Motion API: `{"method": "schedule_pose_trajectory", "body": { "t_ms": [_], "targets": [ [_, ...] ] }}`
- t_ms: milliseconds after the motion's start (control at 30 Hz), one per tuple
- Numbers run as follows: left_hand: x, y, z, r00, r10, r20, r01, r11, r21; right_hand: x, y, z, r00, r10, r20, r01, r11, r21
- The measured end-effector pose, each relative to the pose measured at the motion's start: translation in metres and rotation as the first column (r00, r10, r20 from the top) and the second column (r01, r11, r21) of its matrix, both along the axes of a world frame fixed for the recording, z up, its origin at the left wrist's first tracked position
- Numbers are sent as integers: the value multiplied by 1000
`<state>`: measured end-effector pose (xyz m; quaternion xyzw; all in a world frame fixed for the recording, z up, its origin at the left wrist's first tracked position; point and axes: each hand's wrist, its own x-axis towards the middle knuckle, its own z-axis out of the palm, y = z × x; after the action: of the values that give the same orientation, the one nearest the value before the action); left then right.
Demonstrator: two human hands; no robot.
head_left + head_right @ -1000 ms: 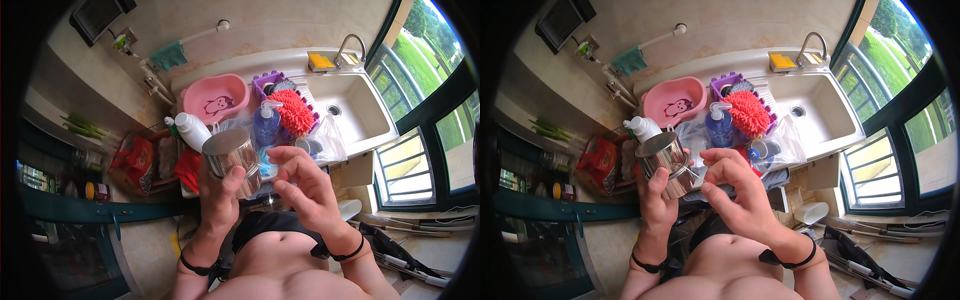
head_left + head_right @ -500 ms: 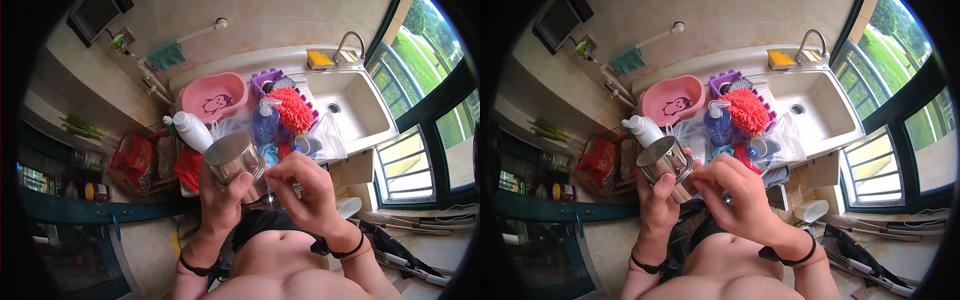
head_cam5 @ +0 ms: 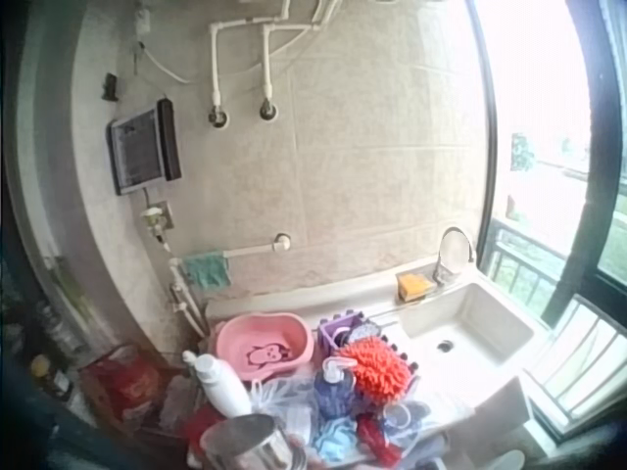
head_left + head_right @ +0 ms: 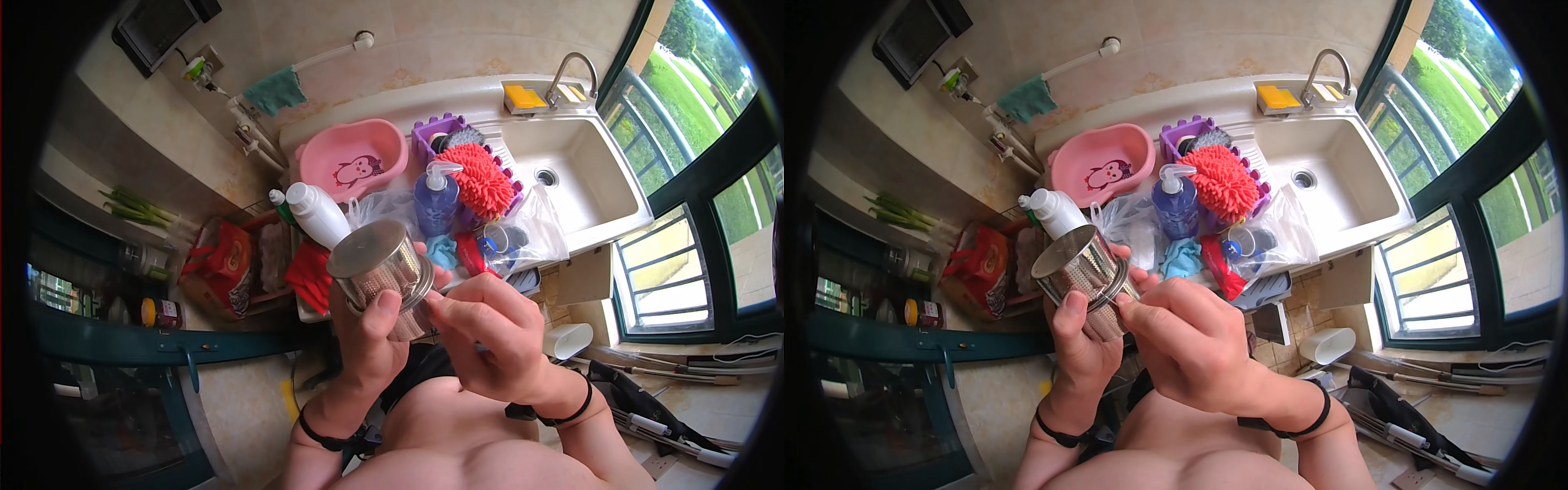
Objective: Wiping and assembling a stainless steel container or filter near a sink.
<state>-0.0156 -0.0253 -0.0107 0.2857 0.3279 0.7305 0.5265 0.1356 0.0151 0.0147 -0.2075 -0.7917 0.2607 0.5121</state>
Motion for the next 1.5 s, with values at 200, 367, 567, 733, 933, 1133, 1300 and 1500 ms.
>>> {"method": "schedule_pose_trajectory", "body": {
  "t_ms": [200, 367, 567, 733, 933, 1133, 1300, 1500],
  "targets": [
    [-4, 0, -6, 994, -104, 19, 104, 994, -11, 4, -6, -6, 979, 71, -190, -161, 842, -515],
    [-2, 1, -2, 989, -108, 101, 112, 993, -42, 6, -7, -2, 950, 67, -304, -267, 678, -685],
    [-1, -2, -10, 995, -95, -6, 94, 995, -16, 5, -7, -10, 971, 84, -224, -195, 819, -539],
    [5, -6, -7, 997, -80, -3, 80, 997, -2, 3, -10, -13, 973, 74, -218, -174, 857, -485],
    [1, -7, -1, 990, -85, -112, 86, 996, 4, 4, -12, -14, 961, 77, -266, -207, 836, -508],
    [-7, -9, -5, 991, -92, -97, 93, 996, 4, 10, -11, -5, 962, 95, -254, -229, 786, -574],
    [-13, -11, -3, 984, -88, -157, 87, 996, -10, 10, -7, 4, 972, 75, -222, -197, 776, -600],
    [-8, -11, 5, 993, -108, -48, 105, 993, -56, 11, 1, 5, 994, 74, -86, -102, 915, -389]
  ]
}}
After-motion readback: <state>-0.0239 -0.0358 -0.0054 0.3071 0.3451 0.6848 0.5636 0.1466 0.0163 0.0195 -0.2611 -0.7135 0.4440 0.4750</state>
